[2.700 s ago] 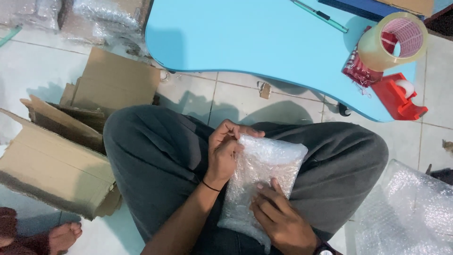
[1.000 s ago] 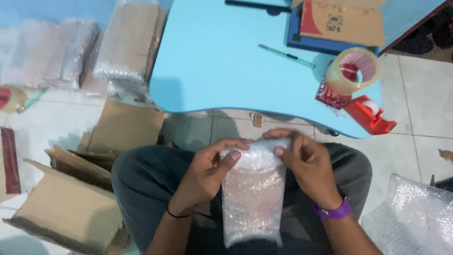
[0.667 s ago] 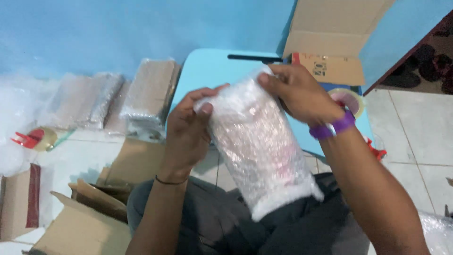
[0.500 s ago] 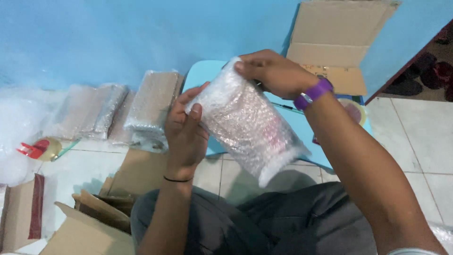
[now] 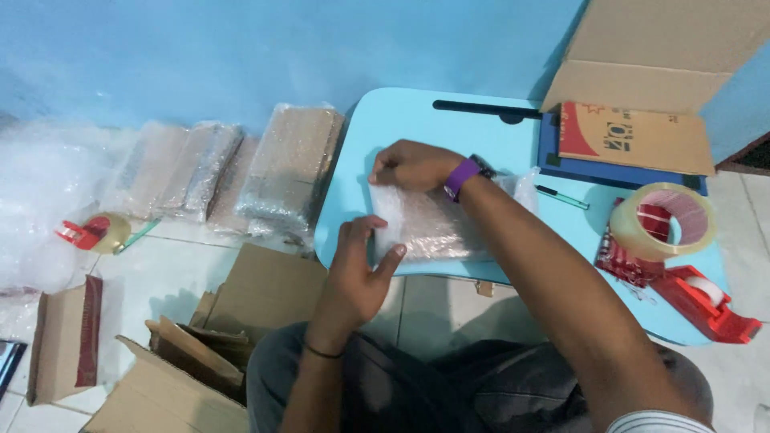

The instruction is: Wrapping small rectangular objects in bubble wrap and securing them with adhesive tape on a lap desk.

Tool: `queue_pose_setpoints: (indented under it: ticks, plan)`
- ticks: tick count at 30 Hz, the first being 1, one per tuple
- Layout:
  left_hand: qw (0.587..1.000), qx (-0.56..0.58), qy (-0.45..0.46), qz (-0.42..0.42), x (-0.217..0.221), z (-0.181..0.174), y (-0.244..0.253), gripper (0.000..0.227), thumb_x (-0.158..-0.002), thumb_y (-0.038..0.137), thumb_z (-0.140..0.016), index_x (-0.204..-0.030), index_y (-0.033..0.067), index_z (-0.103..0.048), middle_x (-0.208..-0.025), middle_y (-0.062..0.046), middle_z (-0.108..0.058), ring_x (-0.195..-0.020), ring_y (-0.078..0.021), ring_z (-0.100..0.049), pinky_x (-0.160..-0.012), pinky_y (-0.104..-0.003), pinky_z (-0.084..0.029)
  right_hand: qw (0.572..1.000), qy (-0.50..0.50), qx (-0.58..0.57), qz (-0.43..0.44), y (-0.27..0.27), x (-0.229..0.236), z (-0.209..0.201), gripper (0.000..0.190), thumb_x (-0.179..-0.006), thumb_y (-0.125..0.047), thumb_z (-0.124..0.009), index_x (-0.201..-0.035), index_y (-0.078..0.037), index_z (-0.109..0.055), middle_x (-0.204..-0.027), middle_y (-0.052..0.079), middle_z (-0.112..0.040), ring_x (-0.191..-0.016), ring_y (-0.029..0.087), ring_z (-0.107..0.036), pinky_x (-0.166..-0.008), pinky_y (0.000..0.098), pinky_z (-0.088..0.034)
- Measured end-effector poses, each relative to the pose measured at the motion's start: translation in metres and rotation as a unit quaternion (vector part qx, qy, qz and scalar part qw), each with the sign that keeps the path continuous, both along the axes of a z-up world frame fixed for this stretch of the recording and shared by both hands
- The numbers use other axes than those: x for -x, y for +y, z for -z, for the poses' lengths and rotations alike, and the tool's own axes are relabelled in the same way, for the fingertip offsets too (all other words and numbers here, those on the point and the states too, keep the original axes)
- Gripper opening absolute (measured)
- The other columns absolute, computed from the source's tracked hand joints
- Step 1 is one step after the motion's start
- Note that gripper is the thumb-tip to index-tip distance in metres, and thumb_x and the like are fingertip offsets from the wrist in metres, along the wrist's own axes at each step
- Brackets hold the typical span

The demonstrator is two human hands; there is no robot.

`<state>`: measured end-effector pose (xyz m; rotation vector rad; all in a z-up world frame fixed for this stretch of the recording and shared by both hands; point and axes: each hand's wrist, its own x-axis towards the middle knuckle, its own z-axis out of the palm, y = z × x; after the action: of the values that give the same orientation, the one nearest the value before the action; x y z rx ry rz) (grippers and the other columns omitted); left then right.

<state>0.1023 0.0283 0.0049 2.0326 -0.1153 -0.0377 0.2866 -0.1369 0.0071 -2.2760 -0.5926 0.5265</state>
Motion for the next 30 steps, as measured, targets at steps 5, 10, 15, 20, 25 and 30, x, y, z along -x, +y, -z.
queue_pose_setpoints:
  ticks: [5, 10, 15, 20, 25, 30]
  plan:
    - [0.957, -0.192, -0.208, 0.064, -0.034, 0.016, 0.027, 0.052, -0.101, 0.041, -0.06, -0.141, 0.0077, -0.052, -0.137, -0.021, -0.056, -0.129, -0.0481, -0.05, -0.105, -0.061, -0.038, 1.0, -0.005, -0.019, -0.016, -0.002, 0.014, 0.009, 0.032, -0.092, -0.033, -0.058, -0.107, -0.014, -0.079, -0.113, 0.007, -0.073, -0.106, 0.033, -0.068, -0.102, 0.0504, -0.049]
    - [0.939, -0.243, -0.191, 0.152, -0.046, 0.029, 0.02, 0.056, -0.112, 0.032, -0.039, -0.16, 0.0061, -0.029, -0.169, -0.023, -0.019, -0.153, -0.047, -0.02, -0.118, -0.068, -0.015, 0.995, -0.079, -0.053, -0.032, -0.01, 0.021, 0.013, 0.026, -0.096, -0.021, -0.057, -0.111, -0.01, -0.075, -0.113, 0.015, -0.071, -0.111, 0.042, -0.066, -0.101, 0.0563, -0.049]
    - [0.919, -0.291, -0.175, 0.199, -0.045, 0.029, 0.021, 0.076, -0.107, 0.053, -0.044, -0.163, 0.0057, -0.023, -0.17, -0.022, -0.015, -0.155, -0.042, -0.019, -0.118, -0.071, -0.013, 0.983, -0.165, -0.076, -0.009, -0.011, 0.026, 0.024, 0.025, -0.089, 0.003, -0.052, -0.11, -0.005, -0.062, -0.109, 0.019, -0.068, -0.108, 0.044, -0.066, -0.095, 0.052, -0.052]
    - [0.913, -0.343, -0.098, 0.197, -0.045, 0.011, 0.014, 0.089, -0.096, 0.072, -0.046, -0.161, 0.015, -0.025, -0.17, -0.013, -0.02, -0.154, -0.0346, -0.025, -0.121, -0.07, -0.009, 0.955, -0.18, -0.226, 0.064, -0.027, 0.039, 0.0, 0.032, -0.091, 0.008, -0.05, -0.116, -0.005, -0.065, -0.113, 0.015, -0.068, -0.104, 0.031, -0.069, -0.094, 0.0461, -0.055]
    - [0.916, -0.347, -0.054, 0.195, -0.047, -0.003, 0.009, 0.094, -0.09, 0.072, -0.054, -0.161, 0.0193, -0.024, -0.171, -0.007, -0.02, -0.156, -0.0308, -0.024, -0.123, -0.069, -0.005, 0.884, -0.372, -0.195, 0.204, -0.107, 0.123, -0.058, 0.035, -0.101, 0.011, -0.047, -0.125, -0.004, -0.069, -0.12, 0.017, -0.068, -0.117, 0.037, -0.066, -0.1, 0.0472, -0.054]
    - [0.914, -0.352, -0.048, 0.194, -0.042, -0.006, 0.005, 0.097, -0.09, 0.07, -0.06, -0.162, 0.0174, -0.022, -0.17, -0.008, -0.021, -0.155, -0.0342, -0.023, -0.122, -0.072, -0.006, 0.934, -0.26, 0.039, 0.241, -0.133, 0.158, -0.037, 0.046, -0.107, -0.015, -0.042, -0.143, 0.012, -0.053, -0.134, 0.04, -0.058, -0.129, 0.055, -0.051, -0.109, 0.0631, -0.039]
